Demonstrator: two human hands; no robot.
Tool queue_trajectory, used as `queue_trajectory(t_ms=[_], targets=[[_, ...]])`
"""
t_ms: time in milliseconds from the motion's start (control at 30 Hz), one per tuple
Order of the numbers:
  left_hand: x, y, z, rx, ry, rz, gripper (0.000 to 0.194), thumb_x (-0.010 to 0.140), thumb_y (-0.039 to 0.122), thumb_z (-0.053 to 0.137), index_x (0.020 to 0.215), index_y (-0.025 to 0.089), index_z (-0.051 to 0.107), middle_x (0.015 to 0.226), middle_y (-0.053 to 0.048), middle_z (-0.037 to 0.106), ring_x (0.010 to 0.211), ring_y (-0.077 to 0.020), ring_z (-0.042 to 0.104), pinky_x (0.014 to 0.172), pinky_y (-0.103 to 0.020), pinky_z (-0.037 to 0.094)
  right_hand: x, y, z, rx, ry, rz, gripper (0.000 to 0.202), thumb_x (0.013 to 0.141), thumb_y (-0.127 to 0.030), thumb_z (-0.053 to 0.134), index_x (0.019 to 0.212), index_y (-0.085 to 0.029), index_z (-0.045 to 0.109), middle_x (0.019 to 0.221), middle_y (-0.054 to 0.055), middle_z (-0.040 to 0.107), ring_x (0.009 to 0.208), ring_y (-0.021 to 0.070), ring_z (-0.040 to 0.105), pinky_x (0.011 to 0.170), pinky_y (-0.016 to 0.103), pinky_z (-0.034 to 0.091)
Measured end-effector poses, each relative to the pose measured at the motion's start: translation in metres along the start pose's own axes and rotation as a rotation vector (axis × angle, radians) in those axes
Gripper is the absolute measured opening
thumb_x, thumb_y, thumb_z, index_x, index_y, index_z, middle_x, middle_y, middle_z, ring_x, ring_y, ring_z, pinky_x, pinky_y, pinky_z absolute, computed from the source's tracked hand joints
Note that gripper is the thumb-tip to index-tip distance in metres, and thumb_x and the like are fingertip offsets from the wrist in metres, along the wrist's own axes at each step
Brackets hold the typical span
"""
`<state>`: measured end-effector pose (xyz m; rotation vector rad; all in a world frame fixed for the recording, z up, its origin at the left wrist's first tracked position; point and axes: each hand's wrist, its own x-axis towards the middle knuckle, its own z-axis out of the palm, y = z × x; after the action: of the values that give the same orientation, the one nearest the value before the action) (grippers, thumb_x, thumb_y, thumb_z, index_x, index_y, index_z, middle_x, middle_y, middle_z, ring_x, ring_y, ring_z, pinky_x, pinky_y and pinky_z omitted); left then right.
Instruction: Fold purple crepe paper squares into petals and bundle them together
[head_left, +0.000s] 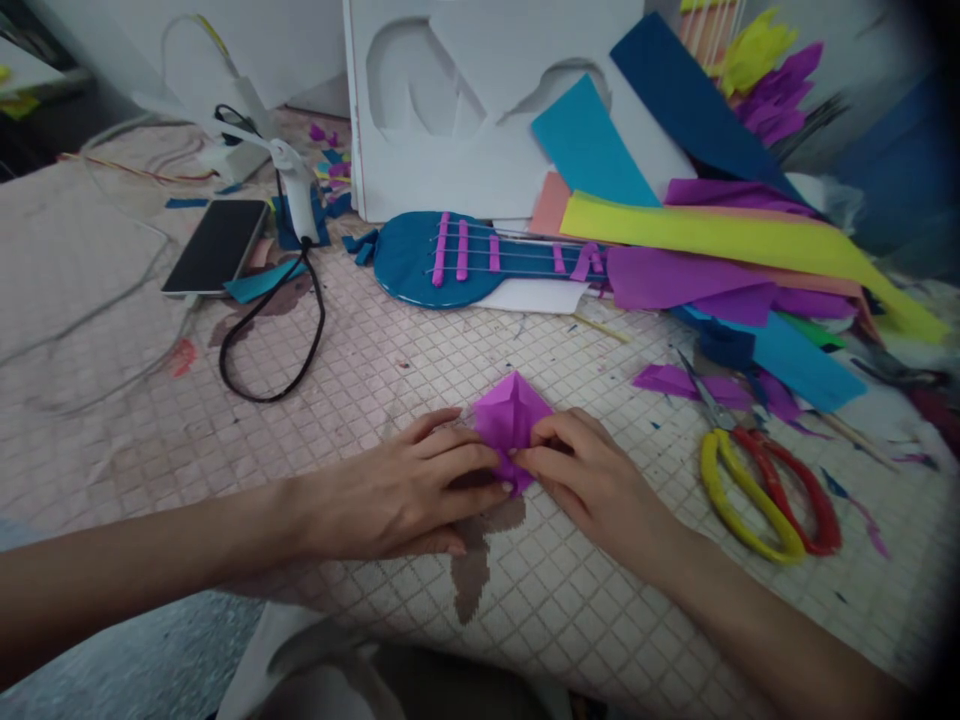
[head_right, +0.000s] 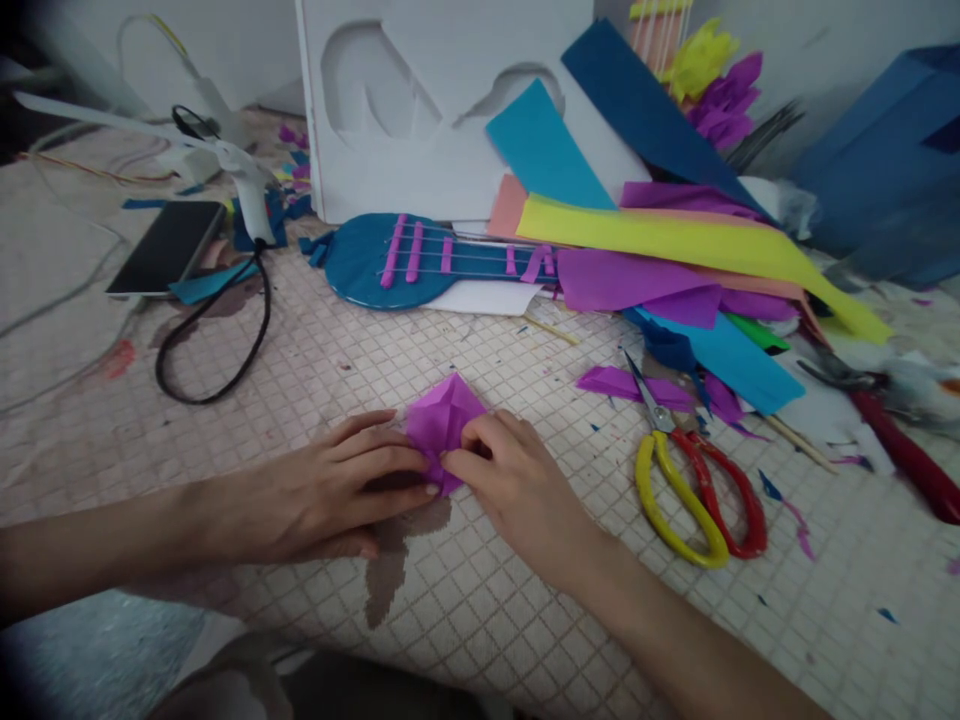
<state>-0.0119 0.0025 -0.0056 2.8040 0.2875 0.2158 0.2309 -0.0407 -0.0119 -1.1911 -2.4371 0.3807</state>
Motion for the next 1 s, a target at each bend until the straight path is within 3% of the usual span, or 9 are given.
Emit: queue_trajectory(t_ms=[333, 533, 800, 1000], targets=[[-0.006, 0.0, -0.005, 0.0, 0.004, -0.005, 0.042, 0.088, 0.035, 0.059, 0.129, 0.031, 0.052, 0.131, -0.005, 0.053, 0.127, -0.0255, 0.043, 0.115, -0.054, 0.017, 0.001, -0.001, -0.001, 0.014, 0.025, 0.001, 0.024, 0.091, -0.012, 0.044, 0.093, -0.02, 0.067, 0.09, 0.007, 0.058, 0.086, 0.0201, 0.051, 0.073, 0.037, 0.046], [-0.008, -0.002, -0.008, 0.06, 0.017, 0.07, 0.042, 0.095, 0.034, 0.047, 0.135, 0.022, 0.045, 0.136, -0.005, 0.053, 0.134, -0.0204, 0.037, 0.118, -0.047, 0.005, 0.0, -0.001, 0.0, 0.009, 0.009, 0.002, 0.023, 0.089, -0.009, 0.044, 0.091, -0.019, 0.065, 0.091, 0.007, 0.056, 0.086, 0.0197, 0.049, 0.075, 0.036, 0.045], [-0.019, -0.013, -0.011, 0.124, 0.126, -0.042, 0.038, 0.093, 0.027, 0.052, 0.129, 0.016, 0.05, 0.131, -0.01, 0.057, 0.123, -0.0236, 0.05, 0.114, -0.051, 0.024, 0.001, -0.001, -0.001, 0.028, 0.011, 0.003, 0.024, 0.089, -0.007, 0.043, 0.094, -0.017, 0.065, 0.092, 0.008, 0.056, 0.086, 0.0198, 0.048, 0.074, 0.036, 0.044], [-0.001, 0.002, -0.005, -0.015, 0.235, 0.043, 0.028, 0.092, 0.015, 0.05, 0.119, 0.011, 0.056, 0.121, -0.011, 0.062, 0.119, -0.0201, 0.052, 0.102, -0.034, 0.045, -0.001, 0.001, 0.0, 0.051, -0.01, 0.014, 0.019, 0.09, -0.009, 0.046, 0.093, -0.016, 0.063, 0.094, 0.008, 0.055, 0.088, 0.0202, 0.048, 0.075, 0.036, 0.044]])
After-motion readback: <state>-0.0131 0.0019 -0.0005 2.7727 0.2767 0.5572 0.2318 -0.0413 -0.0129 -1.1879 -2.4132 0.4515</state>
